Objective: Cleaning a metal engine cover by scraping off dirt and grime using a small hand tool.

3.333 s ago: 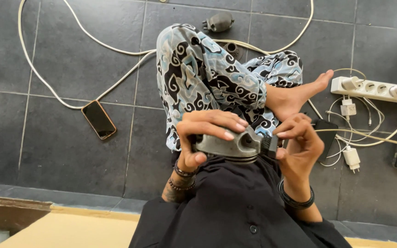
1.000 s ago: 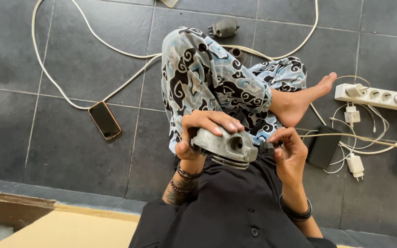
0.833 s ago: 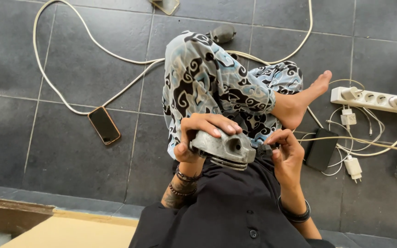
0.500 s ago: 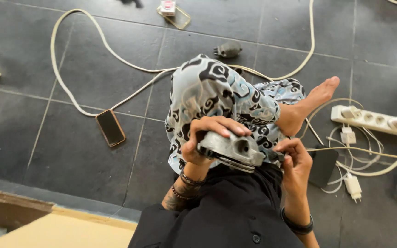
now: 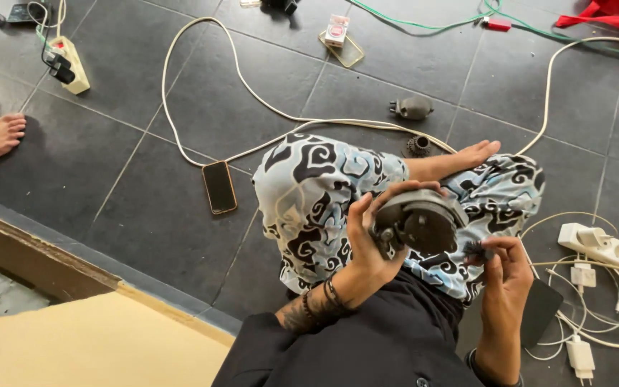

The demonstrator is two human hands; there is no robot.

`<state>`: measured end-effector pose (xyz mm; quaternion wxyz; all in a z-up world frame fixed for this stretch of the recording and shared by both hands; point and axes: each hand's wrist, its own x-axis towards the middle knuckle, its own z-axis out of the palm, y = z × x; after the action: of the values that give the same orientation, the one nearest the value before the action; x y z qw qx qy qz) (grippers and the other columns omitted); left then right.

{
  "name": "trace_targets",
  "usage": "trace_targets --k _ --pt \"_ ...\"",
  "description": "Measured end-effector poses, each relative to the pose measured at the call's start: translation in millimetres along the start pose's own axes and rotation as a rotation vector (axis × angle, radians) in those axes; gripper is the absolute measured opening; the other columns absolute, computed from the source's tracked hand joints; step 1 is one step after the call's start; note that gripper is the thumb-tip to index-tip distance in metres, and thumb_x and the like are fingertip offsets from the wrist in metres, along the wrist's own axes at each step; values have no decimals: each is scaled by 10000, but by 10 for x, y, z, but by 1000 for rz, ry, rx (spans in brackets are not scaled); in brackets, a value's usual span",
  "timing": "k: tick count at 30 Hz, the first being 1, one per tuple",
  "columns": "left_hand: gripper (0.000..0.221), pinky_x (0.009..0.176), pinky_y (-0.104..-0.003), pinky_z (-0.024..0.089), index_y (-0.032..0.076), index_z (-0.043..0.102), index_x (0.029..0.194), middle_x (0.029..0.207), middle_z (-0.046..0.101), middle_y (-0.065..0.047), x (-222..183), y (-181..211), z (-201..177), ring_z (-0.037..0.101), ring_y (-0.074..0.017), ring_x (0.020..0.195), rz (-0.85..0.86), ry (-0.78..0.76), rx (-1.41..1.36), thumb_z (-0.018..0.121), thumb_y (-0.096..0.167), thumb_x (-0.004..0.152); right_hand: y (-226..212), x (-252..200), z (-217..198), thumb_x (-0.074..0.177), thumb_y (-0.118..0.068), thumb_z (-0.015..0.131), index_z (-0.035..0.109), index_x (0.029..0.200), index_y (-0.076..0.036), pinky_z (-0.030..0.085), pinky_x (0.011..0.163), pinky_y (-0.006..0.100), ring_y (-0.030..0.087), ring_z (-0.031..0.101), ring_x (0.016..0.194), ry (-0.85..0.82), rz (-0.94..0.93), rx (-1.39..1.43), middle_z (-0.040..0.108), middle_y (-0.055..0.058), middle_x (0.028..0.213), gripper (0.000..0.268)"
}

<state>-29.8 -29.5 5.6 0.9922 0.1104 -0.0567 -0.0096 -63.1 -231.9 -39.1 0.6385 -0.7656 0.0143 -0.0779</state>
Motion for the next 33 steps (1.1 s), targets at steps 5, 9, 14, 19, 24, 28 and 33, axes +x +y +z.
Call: trace_targets --k 5,9,14,19,24,28,33 --pt "544 868 -374 591 33 706 1249 1248 698 -175 176 14 -95 677 -292 1112 -239 416 -197 540 463 962 -47 174 53 1106 -185 513 498 1231 -33 574 819 306 228 670 870 -47 -9 23 617 168 1051 197" --pt "506 778 -378 617 79 745 1195 1125 734 -124 274 54 -193 682 -261 1022 -273 569 -191 550 480 955 -272 311 166 1098 -152 513 470 1272 -62 534 859 293 201 629 872 -62 -8 116 616 152 989 201" --pt "505 915 -446 580 49 702 1193 1171 700 -171 468 152 -104 656 -310 1077 -269 638 -201 625 445 888 -235 400 153 1080 -100 509 463 1278 -71 537 810 284 199 650 875 -51 24 110 642 137 991 204" --pt "441 988 -483 551 32 677 1105 1186 678 -179 648 52 -108 640 -324 1123 -260 653 -170 633 417 895 10 400 67 1095 -85 505 438 1266 -62 531 777 285 209 649 864 -35 51 158 647 154 994 185" --pt "579 1051 -543 519 -35 630 1267 1279 657 -225 795 -155 -132 611 -378 1208 -360 577 -204 680 390 877 232 448 -92 1047 -84 526 413 1242 -105 439 540 266 218 626 768 18 195 264 597 152 918 227" --pt "504 1022 -548 539 -36 629 1248 1268 650 -215 874 -346 -167 608 -377 1194 -438 644 -115 688 310 885 241 572 -245 1040 -90 537 461 1171 -120 397 476 263 161 520 577 -5 235 303 597 145 847 153" --pt "489 1012 -666 508 -47 651 1272 1284 665 -275 843 -677 -558 644 -467 1160 -455 795 -246 779 215 879 295 827 -455 1031 -60 571 483 1154 -58 419 389 262 152 515 455 -62 89 367 630 189 748 151"
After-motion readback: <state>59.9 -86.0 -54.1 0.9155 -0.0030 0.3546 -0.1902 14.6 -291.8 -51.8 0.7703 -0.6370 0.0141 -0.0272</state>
